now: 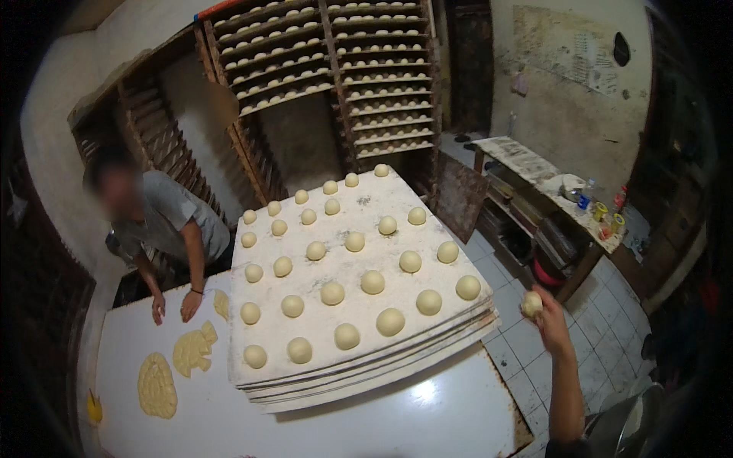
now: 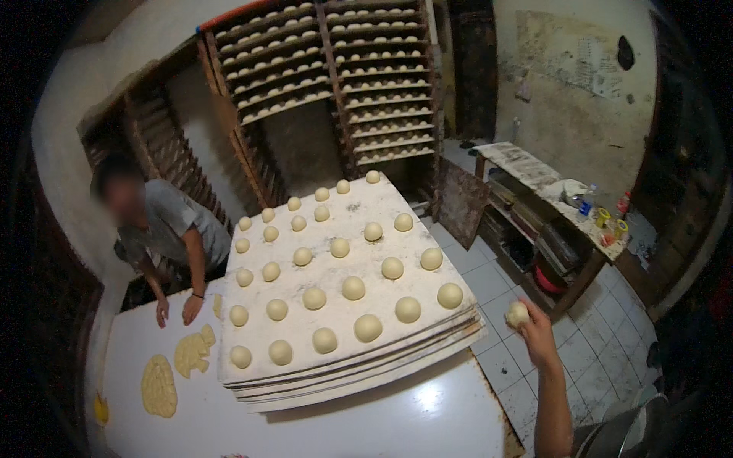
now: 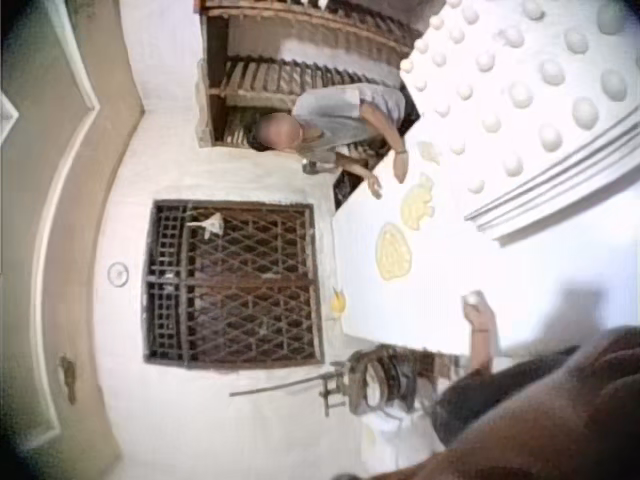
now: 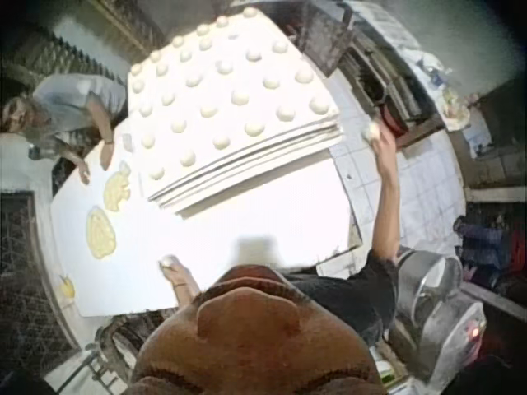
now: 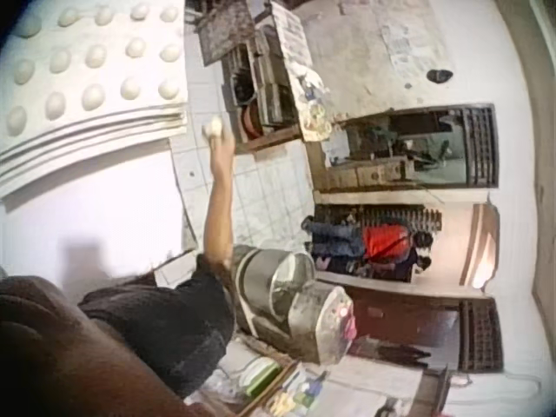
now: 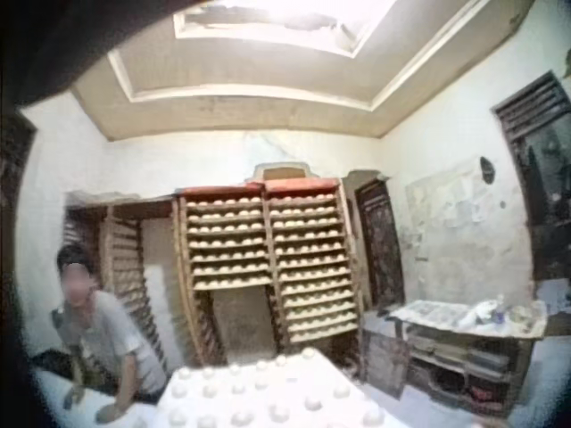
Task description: The person organizes small dough balls onto a large square tray, then begins shaping larger pieces of dough by hand on the table surface.
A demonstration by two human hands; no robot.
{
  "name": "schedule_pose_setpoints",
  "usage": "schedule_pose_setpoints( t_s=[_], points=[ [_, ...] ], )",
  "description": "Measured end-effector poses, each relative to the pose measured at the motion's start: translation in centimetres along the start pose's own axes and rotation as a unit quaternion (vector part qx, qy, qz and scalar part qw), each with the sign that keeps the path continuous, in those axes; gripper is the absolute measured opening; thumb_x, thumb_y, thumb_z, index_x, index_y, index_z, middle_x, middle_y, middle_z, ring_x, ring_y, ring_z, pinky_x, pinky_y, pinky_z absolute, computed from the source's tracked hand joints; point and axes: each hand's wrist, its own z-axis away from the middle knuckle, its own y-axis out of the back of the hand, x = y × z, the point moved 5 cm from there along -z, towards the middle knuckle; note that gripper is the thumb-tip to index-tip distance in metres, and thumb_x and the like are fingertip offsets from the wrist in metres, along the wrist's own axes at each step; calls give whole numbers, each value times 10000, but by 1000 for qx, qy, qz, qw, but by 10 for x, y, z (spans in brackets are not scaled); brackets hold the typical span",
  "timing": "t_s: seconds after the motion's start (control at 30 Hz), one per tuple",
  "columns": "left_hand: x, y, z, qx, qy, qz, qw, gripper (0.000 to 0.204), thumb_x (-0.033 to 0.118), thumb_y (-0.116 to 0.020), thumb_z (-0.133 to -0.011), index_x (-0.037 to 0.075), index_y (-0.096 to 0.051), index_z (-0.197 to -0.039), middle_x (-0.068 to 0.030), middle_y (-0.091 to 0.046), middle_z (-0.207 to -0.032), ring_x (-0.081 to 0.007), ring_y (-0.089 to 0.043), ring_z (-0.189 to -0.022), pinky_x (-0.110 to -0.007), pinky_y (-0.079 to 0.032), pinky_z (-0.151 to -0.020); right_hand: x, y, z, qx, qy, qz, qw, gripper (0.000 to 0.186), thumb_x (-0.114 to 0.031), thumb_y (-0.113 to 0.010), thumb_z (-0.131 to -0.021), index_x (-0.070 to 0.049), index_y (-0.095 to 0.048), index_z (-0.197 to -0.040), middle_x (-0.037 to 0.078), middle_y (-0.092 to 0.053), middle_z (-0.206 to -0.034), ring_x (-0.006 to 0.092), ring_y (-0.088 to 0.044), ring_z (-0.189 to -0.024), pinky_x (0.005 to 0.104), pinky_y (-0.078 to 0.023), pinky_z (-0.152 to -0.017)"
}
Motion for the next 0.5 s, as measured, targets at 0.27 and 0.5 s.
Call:
schedule_pose_setpoints(
  t_s=[0.27, 0.5],
  points=[
    [146, -349, 90, -130, -389, -407, 817, 293, 86, -484, -920, 5, -478, -1202, -92, -509, -1119, -172, -539, -1033, -307, -444, -947, -46, -212, -297, -222, 181, 265, 921, 490, -133, -726, -767, -11, -575, -1217, 149, -586, -1226, 239, -610, -1056, 342, -494, -882],
    [-25, -704, 12, -461, -405, -602, 510, 314, 145, -682, -869, -4, -574, -1123, -55, -600, -1034, -114, -551, -982, -284, -468, -851, -8, -287, -408, -246, 270, 492, 790, 611, -457, -704, -783, -28, -594, -1204, 153, -588, -1237, 344, -611, -1057, 434, -475, -916]
  ],
)
